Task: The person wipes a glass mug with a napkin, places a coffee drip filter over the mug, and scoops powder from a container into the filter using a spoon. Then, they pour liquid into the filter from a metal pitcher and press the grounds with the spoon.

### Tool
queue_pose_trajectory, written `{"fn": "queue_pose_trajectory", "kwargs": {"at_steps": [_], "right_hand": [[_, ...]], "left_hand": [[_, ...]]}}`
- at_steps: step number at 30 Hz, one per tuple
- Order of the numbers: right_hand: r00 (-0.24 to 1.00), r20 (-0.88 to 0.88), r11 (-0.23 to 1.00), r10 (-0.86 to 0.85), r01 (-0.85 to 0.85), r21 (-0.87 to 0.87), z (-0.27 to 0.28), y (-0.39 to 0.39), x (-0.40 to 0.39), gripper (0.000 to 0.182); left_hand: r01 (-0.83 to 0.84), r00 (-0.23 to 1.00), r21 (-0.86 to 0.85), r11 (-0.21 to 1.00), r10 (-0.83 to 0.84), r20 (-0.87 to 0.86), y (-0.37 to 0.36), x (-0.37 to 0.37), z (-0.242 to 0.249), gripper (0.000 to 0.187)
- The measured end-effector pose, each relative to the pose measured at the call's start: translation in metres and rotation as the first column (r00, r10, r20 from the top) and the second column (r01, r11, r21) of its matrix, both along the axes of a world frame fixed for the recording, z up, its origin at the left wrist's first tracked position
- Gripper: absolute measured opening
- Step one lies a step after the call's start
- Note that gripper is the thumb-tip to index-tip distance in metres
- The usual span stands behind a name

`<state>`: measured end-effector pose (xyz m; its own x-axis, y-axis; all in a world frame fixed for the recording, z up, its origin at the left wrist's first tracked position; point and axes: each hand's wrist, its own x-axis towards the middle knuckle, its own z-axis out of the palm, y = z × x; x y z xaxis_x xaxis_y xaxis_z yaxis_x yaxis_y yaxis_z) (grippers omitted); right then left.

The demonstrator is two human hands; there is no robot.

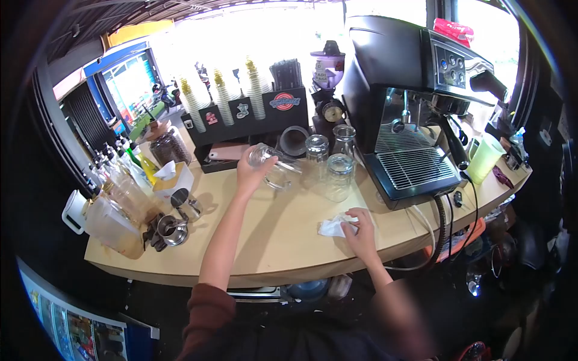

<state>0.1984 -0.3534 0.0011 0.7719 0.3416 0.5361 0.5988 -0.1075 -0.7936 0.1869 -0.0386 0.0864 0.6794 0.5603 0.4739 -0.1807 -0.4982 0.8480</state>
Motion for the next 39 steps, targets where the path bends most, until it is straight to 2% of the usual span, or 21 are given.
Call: {"fn": "queue_pose_trajectory", "kwargs": {"at_steps": [1,2,4,5,7,8,9,11,12,14,16,17,19,20,22,23,25,30,33,37,39], "right_hand": [[0.999,0.021,1.0,-0.024,0.024,0.008,0.002,0.0,-0.002,0.028],[0.998,0.036,0.999,-0.053,0.053,-0.001,0.006,-0.001,-0.004,0.032],[0.989,0.118,0.996,-0.094,0.094,0.002,0.01,0.0,-0.009,0.031],[0.969,0.196,0.989,-0.149,0.15,0.008,0.01,0.002,-0.011,0.031],[0.979,0.193,0.997,-0.072,0.071,0.012,0.011,0.016,-0.018,0.042],[0.994,0.085,0.996,0.073,-0.077,0.051,0.016,0.03,-0.026,0.05],[0.975,-0.017,0.971,0.22,-0.217,0.103,0.023,0.045,-0.034,0.059],[0.904,-0.038,0.887,0.426,-0.409,0.214,0.046,0.076,-0.052,0.077],[0.898,-0.036,0.881,0.438,-0.421,0.215,0.051,0.092,-0.058,0.077],[0.742,-0.05,0.689,0.669,-0.593,0.417,0.054,0.121,-0.062,0.079],[0.721,-0.039,0.671,0.692,-0.622,0.403,0.047,0.143,-0.055,0.078],[0.708,-0.032,0.661,0.705,-0.641,0.39,0.042,0.153,-0.053,0.078],[0.706,-0.109,0.674,0.7,-0.602,0.428,0.037,0.164,-0.057,0.076],[0.706,-0.184,0.695,0.684,-0.554,0.459,0.034,0.17,-0.058,0.074],[0.774,-0.161,0.762,0.612,-0.523,0.382,0.034,0.176,-0.065,0.073],[0.836,-0.127,0.824,0.534,-0.48,0.301,0.034,0.178,-0.069,0.072],[0.858,-0.135,0.852,0.496,-0.451,0.266,0.034,0.185,-0.075,0.072],[0.866,-0.184,0.872,0.465,-0.412,0.263,0.026,0.202,-0.079,0.076],[0.865,-0.199,0.887,0.46,-0.439,0.143,0.034,0.189,-0.076,0.08],[0.953,0.175,0.956,0.246,-0.209,-0.208,0.044,0.128,-0.07,0.064],[0.986,0.11,0.947,0.128,-0.089,-0.307,0.036,0.086,-0.067,0.051]], "left_hand": [[0.066,0.998,-0.135,0.989,-0.065,0.015,0.004,-0.01,-0.001,0.052],[0.052,0.999,-0.132,0.99,-0.051,0.013,0.006,-0.023,-0.004,0.052],[0.305,0.952,-0.559,0.771,-0.271,0.145,-0.001,-0.059,-0.001,0.044],[0.293,0.956,-0.555,0.778,-0.255,0.147,-0.004,-0.073,-0.004,0.044],[0.455,0.887,-0.734,0.504,-0.329,0.324,-0.014,-0.096,-0.015,0.046],[0.447,0.892,-0.735,0.51,-0.314,0.325,-0.016,-0.104,-0.022,0.046],[0.54,0.814,-0.797,0.27,-0.409,0.413,-0.017,-0.109,-0.032,0.049],[0.59,0.722,-0.807,0.02,-0.462,0.516,-0.026,-0.122,-0.043,0.051],[0.584,0.71,-0.811,-0.034,-0.464,0.53,-0.035,-0.128,-0.048,0.051],[0.58,0.701,-0.811,-0.079,-0.459,0.546,-0.049,-0.135,-0.058,0.051],[0.561,0.69,-0.782,-0.271,-0.369,0.623,-0.055,-0.141,-0.068,0.049],[0.564,0.694,-0.782,-0.264,-0.362,0.622,-0.054,-0.145,-0.072,0.049],[0.381,0.901,-0.879,0.287,-0.328,0.284,-0.048,-0.154,-0.077,0.045],[0.378,0.903,-0.88,0.289,-0.326,0.281,-0.041,-0.159,-0.077,0.045],[0.109,0.985,-0.636,0.764,0.002,0.172,-0.031,-0.168,-0.07,0.035],[0.111,0.986,-0.639,0.761,-0.007,0.164,-0.029,-0.171,-0.068,0.035],[0.145,0.98,-0.37,0.918,-0.081,0.181,-0.031,-0.177,-0.056,0.024],[0.135,0.975,-0.44,0.888,-0.04,0.217,-0.025,-0.161,-0.059,0.024],[0.103,0.977,-0.429,0.897,-0.011,0.212,-0.015,-0.153,-0.065,0.027],[0.094,0.983,-0.357,0.929,-0.029,0.183,0.005,-0.144,-0.074,0.03],[0.131,0.977,-0.348,0.928,-0.062,0.204,0.009,-0.142,-0.074,0.031]]}}
